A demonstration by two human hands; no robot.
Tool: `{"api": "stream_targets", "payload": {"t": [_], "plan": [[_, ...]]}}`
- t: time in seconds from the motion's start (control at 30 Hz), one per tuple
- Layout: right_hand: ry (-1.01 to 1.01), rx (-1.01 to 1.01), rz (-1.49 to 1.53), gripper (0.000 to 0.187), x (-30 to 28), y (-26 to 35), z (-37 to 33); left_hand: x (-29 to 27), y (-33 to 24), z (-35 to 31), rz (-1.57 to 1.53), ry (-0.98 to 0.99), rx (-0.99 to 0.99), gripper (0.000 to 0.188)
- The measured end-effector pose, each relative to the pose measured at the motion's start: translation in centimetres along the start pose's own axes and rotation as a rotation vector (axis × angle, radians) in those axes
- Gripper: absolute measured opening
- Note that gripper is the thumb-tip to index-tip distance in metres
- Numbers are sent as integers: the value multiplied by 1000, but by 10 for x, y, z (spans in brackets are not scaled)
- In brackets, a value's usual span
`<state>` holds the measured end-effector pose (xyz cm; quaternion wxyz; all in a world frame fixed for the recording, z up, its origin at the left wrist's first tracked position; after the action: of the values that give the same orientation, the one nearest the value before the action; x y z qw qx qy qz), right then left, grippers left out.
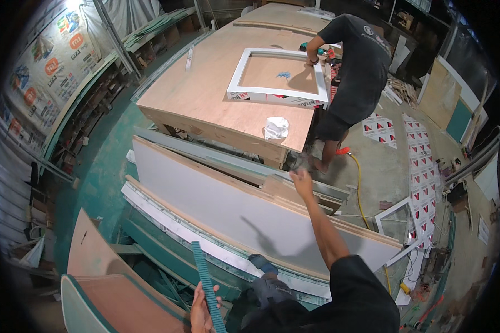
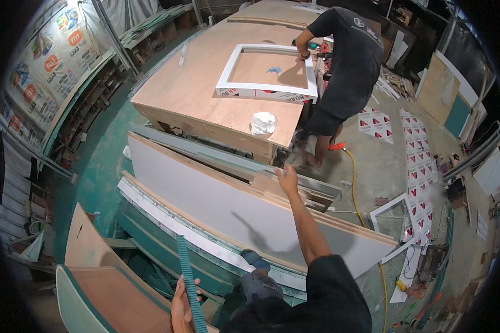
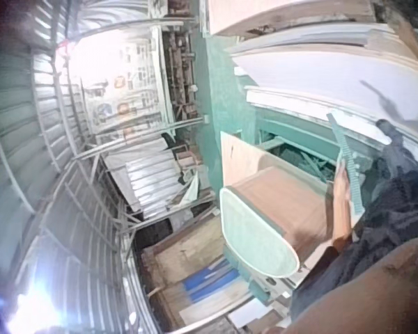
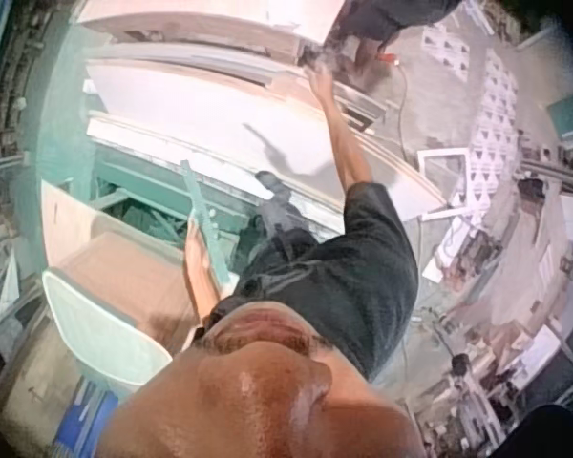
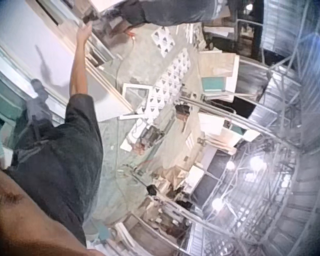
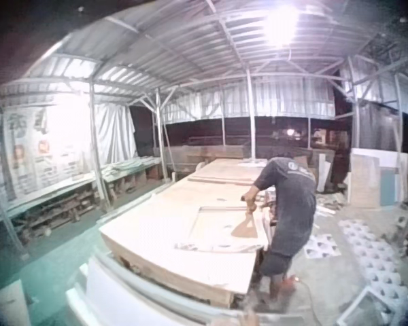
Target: The person assembles a curved wooden furniture piece using a pneumatic nail gun, applying a flexible wooden trim along the edge, and wiping the surface with a cloth.
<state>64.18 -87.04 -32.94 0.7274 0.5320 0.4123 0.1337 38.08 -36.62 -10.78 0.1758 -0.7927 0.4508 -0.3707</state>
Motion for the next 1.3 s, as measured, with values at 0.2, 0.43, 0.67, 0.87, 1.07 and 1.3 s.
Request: {"api": "stream_targets", "payload": {"t": [0.2,0.43,0.67,0.87,1.07,1.3], "plan": [[-65,-127,37,99,48,78,124,20,5,8,-77,-140,38,58],[-63,-85,-107,87,80,81,167,62,8,0,-138,-127,-92,70],[23,-1,-112,72,60,81,187,61,20,-2,-147,-29,-17,62],[77,-89,-88,96,54,41,182,36,27,-4,-83,-20,34,65],[8,-27,-168,91,81,88,169,28,43,-36,-107,-117,71,67],[-55,-112,-130,28,63,42,187,37,26,-46,-195,-63,143,61]]}}
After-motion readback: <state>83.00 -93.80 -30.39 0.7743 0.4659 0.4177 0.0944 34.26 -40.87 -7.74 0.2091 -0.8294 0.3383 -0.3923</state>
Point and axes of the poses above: each hand's wrist, its own z-axis towards the middle knuckle, its own x-axis out of the palm, y = z × x, the point moved 2 cm from there along z, towards the middle knuckle, and after that the axes turned 3 degrees about -y, right-handed, at the moved point
